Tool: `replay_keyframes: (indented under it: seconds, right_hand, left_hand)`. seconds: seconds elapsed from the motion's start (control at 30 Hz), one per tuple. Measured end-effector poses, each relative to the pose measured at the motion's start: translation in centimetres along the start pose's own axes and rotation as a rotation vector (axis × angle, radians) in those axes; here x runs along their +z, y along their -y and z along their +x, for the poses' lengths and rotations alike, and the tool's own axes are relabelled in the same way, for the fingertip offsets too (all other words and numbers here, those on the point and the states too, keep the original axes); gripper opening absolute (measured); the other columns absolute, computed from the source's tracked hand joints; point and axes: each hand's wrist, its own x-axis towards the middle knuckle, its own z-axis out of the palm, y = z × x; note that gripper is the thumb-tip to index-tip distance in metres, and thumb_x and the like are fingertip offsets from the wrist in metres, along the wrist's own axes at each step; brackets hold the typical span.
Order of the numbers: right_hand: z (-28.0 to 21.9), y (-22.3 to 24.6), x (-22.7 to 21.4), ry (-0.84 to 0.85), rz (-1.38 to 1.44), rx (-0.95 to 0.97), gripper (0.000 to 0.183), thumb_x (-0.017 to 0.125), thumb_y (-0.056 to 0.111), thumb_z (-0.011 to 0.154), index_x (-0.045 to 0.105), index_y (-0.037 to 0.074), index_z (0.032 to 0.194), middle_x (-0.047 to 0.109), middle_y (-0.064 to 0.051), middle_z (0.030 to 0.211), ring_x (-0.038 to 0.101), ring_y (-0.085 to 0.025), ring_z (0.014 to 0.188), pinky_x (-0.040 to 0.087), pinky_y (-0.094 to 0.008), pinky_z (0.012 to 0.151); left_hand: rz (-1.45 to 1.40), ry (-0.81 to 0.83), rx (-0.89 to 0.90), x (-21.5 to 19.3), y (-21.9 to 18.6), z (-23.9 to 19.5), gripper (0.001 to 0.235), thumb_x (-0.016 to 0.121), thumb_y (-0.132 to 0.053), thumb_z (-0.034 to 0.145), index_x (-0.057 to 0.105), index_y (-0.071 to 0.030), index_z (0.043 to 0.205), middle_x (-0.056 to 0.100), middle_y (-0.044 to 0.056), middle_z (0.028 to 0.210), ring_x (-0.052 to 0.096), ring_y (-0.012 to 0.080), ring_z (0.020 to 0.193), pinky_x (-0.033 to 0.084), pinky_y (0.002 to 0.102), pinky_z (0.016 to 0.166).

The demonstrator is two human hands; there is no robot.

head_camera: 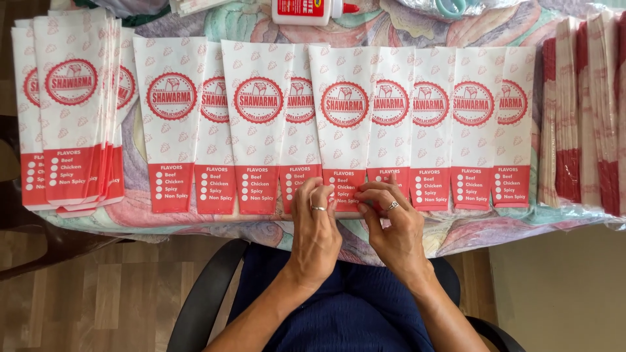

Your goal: Assembling paper bags by aligning them, applying glue to the edges, and stacking them in an organized manner.

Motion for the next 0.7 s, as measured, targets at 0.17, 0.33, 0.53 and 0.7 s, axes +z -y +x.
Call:
replay_keyframes:
  seconds: [0.17, 0.33, 0.53, 0.7]
  right_hand:
    - [-1.4, -2.0, 2.4, -0.063, -0.115, -0.084, 0.009, 0.074, 0.003, 0.090, 0.067, 0.006, 0.096, 0.069, -0.009, 0.095, 0.071, -0.032, 0.098, 0.034, -0.053, 0.118]
    - [-2.0, -2.5, 3.4, -0.110, -0.215, -0.106, 0.022, 0.079, 0.012, 0.091, 0.059, 0.005, 0.099, 0.063, -0.011, 0.098, 0.069, -0.033, 0.102, 0.029, -0.056, 0.121]
    - [-1.9, -1.4, 1.8, -0.069, -0.068, -0.085, 0.014, 0.064, -0.010, 0.092, 0.064, 0.002, 0.097, 0.068, -0.010, 0.097, 0.072, -0.034, 0.096, 0.037, -0.055, 0.118]
    - [-4.1, -1.6, 2.2, 0.098, 0.065, -0.220, 0.042, 0.028, -0.023, 0.091, 0.051, -0.002, 0.119, 0.059, -0.026, 0.136, 0.061, -0.039, 0.130, 0.034, -0.060, 0.126]
  left_hand:
    - [-0.048, -0.030, -0.008, 0.9, 0.3, -1.0, 0.021, 0.054, 0.003, 0.100, 0.054, -0.001, 0.121, 0.053, 0.020, 0.124, 0.061, 0.0380, 0.114, 0.052, 0.050, 0.099]
    - [-0.001, -0.066, 0.052, 1.3, 0.9, -1.3, 0.024, 0.051, 0.005, 0.101, 0.054, -0.002, 0.123, 0.053, 0.020, 0.126, 0.059, 0.0376, 0.115, 0.052, 0.050, 0.099]
    - [-0.031, -0.094, 0.058, 0.8, 0.5, -1.1, 0.026, 0.052, 0.009, 0.098, 0.054, -0.001, 0.122, 0.053, 0.021, 0.125, 0.059, 0.0375, 0.113, 0.053, 0.051, 0.098]
    - [-0.045, -0.116, 0.051, 0.5, -0.2, -0.7, 0.021, 0.052, 0.008, 0.103, 0.050, 0.001, 0.123, 0.056, 0.023, 0.127, 0.065, 0.0361, 0.111, 0.053, 0.046, 0.101]
